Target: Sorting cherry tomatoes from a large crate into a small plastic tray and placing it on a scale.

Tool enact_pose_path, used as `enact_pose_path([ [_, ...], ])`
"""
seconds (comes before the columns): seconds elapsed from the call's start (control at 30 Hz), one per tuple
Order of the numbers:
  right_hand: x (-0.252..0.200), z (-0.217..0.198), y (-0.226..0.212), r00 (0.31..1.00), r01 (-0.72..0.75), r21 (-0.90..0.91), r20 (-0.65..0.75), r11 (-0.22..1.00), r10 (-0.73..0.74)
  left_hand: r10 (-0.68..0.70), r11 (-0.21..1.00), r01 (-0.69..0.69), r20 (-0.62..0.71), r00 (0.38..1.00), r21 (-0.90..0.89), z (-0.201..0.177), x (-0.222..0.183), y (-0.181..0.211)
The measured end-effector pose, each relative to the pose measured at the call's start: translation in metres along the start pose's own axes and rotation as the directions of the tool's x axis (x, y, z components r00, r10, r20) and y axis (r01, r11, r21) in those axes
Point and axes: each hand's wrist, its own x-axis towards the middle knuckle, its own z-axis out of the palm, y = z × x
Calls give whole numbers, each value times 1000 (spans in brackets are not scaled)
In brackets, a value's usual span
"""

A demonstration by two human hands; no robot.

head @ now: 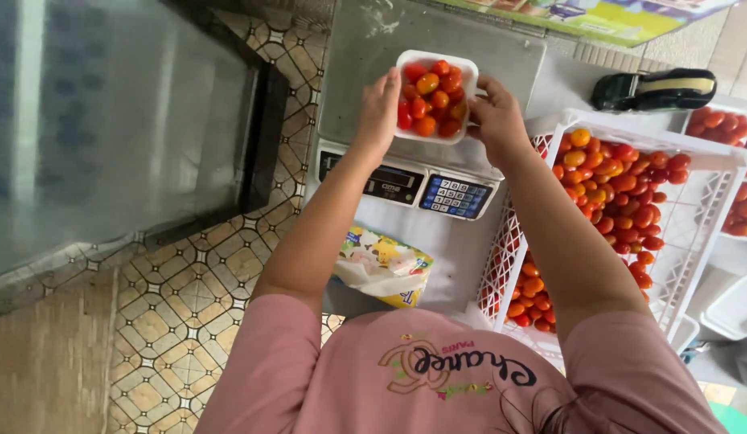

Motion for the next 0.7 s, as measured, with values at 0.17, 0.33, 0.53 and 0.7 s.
enact_pose_path([
  [0.17,16,10,2,997,4,-107,-76,994,-12,88,996,-89,47,995,20,-14,22,10],
  [0.33,15,15,-12,985,18,-313,-155,950,-70,132,989,-139,109,985,58,-16,28,14],
  [0.53,20,11,-8,975,85,-473,-141,877,-171,214,960,-227,95,972,164,-17,34,12],
  [0.7,-2,-2,-10,965,118,-498,-148,859,-218,284,919,-264,-29,958,294,-41,22,1],
])
